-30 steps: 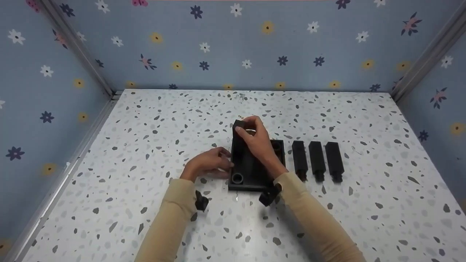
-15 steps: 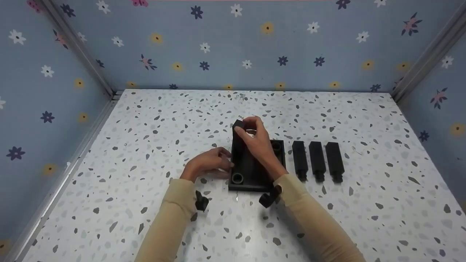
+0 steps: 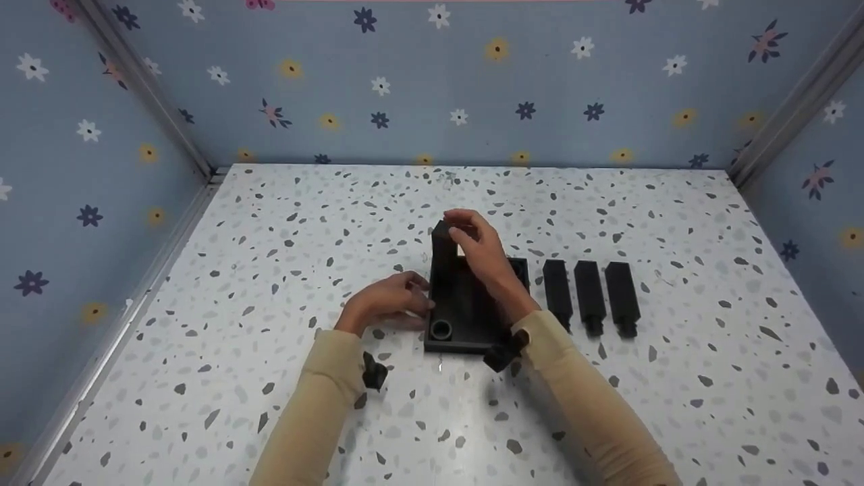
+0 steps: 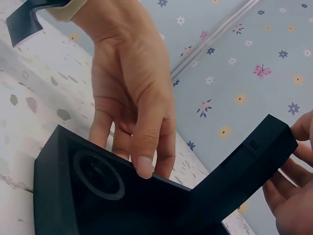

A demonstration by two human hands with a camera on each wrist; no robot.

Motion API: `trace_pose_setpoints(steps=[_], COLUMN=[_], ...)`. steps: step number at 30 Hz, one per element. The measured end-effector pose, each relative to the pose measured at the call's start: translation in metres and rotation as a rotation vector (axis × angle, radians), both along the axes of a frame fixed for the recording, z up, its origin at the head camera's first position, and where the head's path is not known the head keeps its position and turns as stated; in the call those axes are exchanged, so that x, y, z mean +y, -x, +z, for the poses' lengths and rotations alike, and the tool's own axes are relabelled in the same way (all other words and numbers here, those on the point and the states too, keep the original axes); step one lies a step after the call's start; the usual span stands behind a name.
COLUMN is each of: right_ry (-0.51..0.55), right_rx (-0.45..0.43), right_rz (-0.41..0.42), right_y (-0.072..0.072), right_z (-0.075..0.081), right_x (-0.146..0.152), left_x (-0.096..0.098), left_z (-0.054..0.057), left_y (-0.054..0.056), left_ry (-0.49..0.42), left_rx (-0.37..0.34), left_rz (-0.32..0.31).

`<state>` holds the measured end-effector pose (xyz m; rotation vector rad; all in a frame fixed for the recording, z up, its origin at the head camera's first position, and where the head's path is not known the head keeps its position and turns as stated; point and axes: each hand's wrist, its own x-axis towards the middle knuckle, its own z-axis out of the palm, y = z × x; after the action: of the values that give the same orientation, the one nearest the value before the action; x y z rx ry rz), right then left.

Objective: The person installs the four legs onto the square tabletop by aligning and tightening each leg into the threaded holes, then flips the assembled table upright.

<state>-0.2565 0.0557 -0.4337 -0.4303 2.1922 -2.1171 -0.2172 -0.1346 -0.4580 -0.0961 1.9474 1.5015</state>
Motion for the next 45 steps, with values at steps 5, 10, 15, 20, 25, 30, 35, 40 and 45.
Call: trace_pose_setpoints(steps=[5,10,15,20,25,30,35,40,45], right_ry=[-0.004,0.019,0.015,0.007,-0.013,-0.025,-0.053,-0.055,-0.056], right_rx=[-0.038,-0.055,-0.037,-0.027,-0.029,-0.005,0.031,0.053,0.062], right_rz=[0.153,0.163,0.094,0.034,-0.012,-0.043,-0.095,-0.138,-0.148], right_y=[0.002,0.002,0.000,-0.003,-0.005,-0.006,-0.015,-0.011,-0.012], right_z=[0.005,0.005,0.002,0.000,-0.002,-0.003,0.004,-0.008,-0.008], right_x=[0.003,0.004,0.004,0.001,-0.001,-0.003,-0.008,-0.010,-0.012], left_x=[0.000,0.000,0.001,0.001,0.001,0.001,0.001,0.001,-0.001], left_z=[0.001,0.001,0.001,0.001,0.000,0.001,0.001,-0.001,-0.002], left_y=[0.001,0.001,0.001,0.001,0.001,0.000,0.000,0.001,0.001], left_ry=[-0.015,-0.016,-0.022,-0.030,-0.023,-0.026,-0.055,-0.040,0.005], left_rx=[-0.004,-0.002,-0.018,-0.022,-0.022,-0.020,-0.030,-0.013,0.044], left_rz=[-0.008,-0.011,-0.010,-0.002,0.003,0.008,0.017,0.003,-0.032])
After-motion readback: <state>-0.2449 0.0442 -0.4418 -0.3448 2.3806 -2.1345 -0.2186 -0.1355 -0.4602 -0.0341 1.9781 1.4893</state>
